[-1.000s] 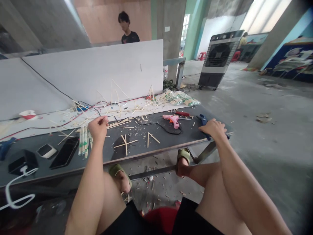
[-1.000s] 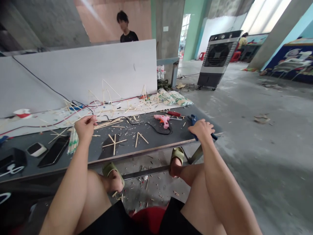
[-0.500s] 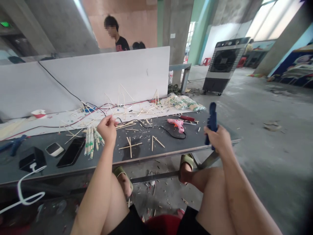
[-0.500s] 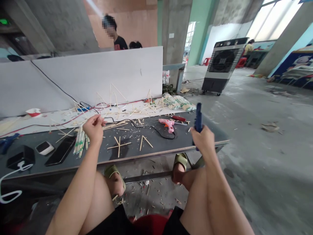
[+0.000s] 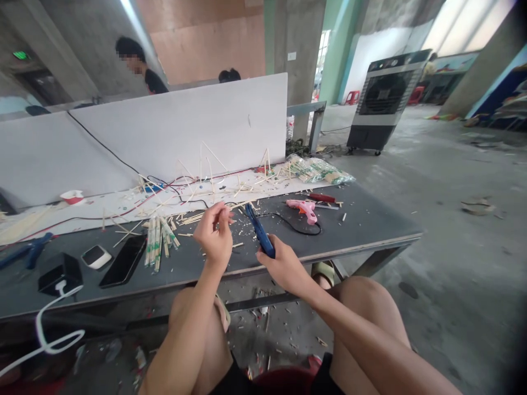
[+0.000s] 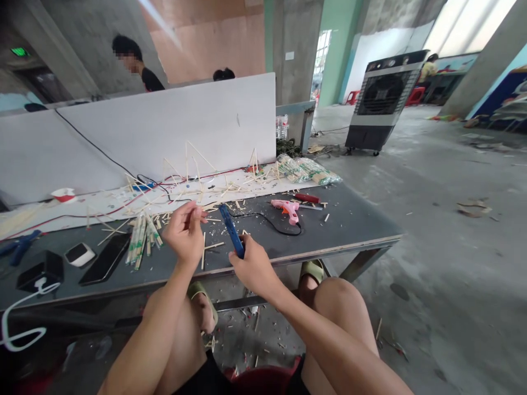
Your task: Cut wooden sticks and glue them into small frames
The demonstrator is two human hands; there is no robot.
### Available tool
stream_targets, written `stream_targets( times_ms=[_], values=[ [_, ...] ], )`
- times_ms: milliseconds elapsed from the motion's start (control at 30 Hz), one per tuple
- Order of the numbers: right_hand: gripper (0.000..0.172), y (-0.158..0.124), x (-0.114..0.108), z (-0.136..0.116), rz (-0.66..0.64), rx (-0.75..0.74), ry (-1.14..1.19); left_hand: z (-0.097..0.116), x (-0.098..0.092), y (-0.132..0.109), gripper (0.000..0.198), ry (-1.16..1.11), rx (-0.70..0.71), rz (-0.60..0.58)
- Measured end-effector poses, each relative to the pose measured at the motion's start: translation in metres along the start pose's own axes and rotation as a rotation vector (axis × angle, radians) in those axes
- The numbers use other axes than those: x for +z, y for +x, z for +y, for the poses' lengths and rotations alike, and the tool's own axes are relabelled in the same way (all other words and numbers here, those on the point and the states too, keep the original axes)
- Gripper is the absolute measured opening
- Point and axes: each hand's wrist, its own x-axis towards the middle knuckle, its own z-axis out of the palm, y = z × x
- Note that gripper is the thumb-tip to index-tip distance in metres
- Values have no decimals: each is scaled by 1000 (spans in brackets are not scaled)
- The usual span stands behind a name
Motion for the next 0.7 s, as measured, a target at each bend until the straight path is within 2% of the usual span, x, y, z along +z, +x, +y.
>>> stream_targets(
  times_ms=[233, 467, 700],
  values=[
    [22, 6, 9, -3, 51, -14, 32, 3, -1, -7, 20, 59, 88, -186],
    [23, 3, 14, -2, 136, -48, 26, -1, 1, -10, 19, 52, 110, -192],
    [21, 3, 14, -1, 172, -84, 6, 0, 2, -10, 17, 6, 55, -226]
  ],
)
